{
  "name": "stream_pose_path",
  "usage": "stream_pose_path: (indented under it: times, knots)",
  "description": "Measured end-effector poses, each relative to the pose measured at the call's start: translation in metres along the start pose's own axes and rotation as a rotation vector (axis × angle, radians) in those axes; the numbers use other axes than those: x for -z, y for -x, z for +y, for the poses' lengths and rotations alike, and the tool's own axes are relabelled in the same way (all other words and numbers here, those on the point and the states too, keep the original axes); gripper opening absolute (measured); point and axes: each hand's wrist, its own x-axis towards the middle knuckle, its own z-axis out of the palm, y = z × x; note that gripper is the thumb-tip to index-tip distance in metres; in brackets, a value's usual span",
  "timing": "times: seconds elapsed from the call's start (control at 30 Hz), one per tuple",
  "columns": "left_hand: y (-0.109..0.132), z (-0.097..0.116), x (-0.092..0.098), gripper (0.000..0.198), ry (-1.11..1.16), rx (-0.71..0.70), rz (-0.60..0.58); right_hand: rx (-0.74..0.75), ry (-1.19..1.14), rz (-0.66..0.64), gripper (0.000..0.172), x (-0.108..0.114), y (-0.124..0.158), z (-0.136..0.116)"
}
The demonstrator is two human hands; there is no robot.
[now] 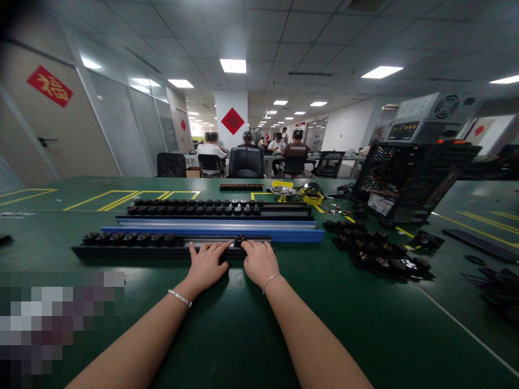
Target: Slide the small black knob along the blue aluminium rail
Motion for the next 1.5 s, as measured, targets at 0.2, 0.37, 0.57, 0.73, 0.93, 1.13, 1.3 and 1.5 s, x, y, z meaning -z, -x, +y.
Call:
stream_pose_path:
  times: [0.2, 0.37, 0.57, 0.73, 0.93, 1.13, 1.3, 1.5]
  knots:
    - [0.000, -0.001, 0.000, 0.053, -0.002, -0.016, 0.020, -0.022, 0.002, 0.004, 0.038, 0.001, 0.001, -0.001]
    - [0.000, -0.002, -0.001, 0.052, 0.001, -0.027, 0.023, -0.041, -0.008, 0.020, 0.034, 0.002, 0.001, 0.002]
    - [0.000, -0.003, -0.003, 0.051, 0.017, -0.037, 0.036, -0.052, -0.002, 0.036, 0.030, 0.003, 0.001, 0.006]
    - [-0.001, -0.006, -0.006, 0.051, 0.025, -0.055, 0.049, -0.054, 0.035, 0.002, 0.029, 0.004, 0.000, 0.006]
    - [-0.001, -0.005, -0.005, 0.051, -0.001, -0.050, 0.035, -0.095, 0.055, -0.001, 0.027, 0.006, 0.000, 0.009]
    - [-0.001, -0.005, -0.004, 0.051, 0.015, -0.056, 0.039, -0.102, 0.065, -0.014, 0.026, 0.008, 0.000, 0.012]
    - [-0.001, -0.005, -0.003, 0.051, 0.004, -0.051, 0.021, -0.108, 0.073, -0.005, 0.026, 0.009, 0.000, 0.012]
    - [-0.001, -0.005, -0.003, 0.050, 0.023, -0.051, 0.025, -0.111, 0.073, 0.020, 0.025, 0.012, 0.000, 0.013]
